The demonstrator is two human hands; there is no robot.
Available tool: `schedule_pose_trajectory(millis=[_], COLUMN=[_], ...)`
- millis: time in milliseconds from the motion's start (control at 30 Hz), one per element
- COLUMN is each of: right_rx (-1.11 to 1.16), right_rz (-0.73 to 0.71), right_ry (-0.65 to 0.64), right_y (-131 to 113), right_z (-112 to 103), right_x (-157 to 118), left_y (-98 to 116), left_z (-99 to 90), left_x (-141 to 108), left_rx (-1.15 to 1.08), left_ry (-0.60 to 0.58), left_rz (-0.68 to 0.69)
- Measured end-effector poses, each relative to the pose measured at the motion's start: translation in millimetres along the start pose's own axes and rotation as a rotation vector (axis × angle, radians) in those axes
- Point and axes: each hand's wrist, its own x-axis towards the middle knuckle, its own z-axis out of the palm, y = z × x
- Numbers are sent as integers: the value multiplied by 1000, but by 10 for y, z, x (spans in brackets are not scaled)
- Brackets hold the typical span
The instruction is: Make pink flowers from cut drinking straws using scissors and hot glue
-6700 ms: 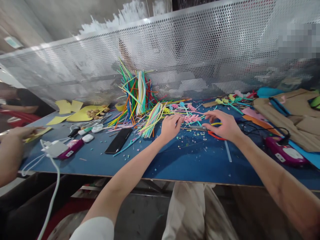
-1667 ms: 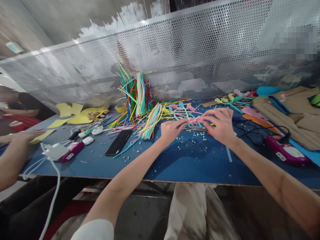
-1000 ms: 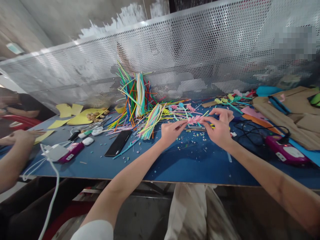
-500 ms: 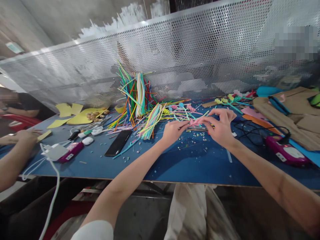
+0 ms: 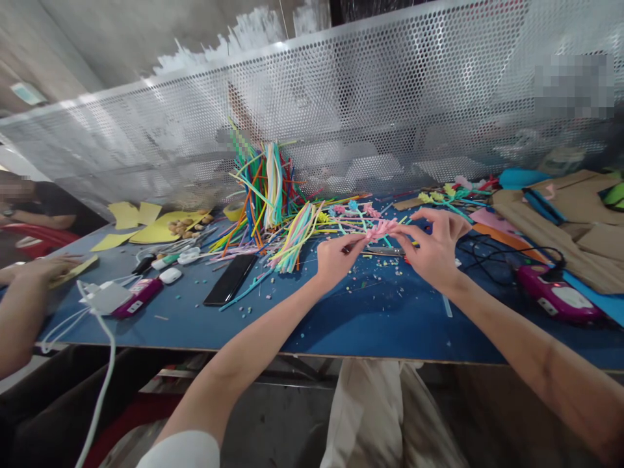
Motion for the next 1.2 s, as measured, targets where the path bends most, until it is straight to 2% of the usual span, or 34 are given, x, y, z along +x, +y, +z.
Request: schedule_pose_trajectory(millis=[133,367,633,833,967,1100,1200], right_rx=[-25,-8,-71,-23,84,160,222], right_rz=[-37,-9,-48,-34,-56,-48,-80], right_ry=[30,92,69,72,30,50,-33], right_y=[-4,-25,3,8,55,178,314], right_z=[-13,9,6,23,12,11,22], right_x=[-4,-12,-15,-13,10,50,94], left_y=[14,20,22,-23,-70,-130,-180], left_z=[16,28,30,37,16,-24,-55], left_x=[-25,-41,-36,-35,-10,27,55], left_rx=[8,-24,-34,-23,11,54,105], left_ry=[47,40,27,16,31,49,11], left_rz=[-1,8,6,5,54,146,220])
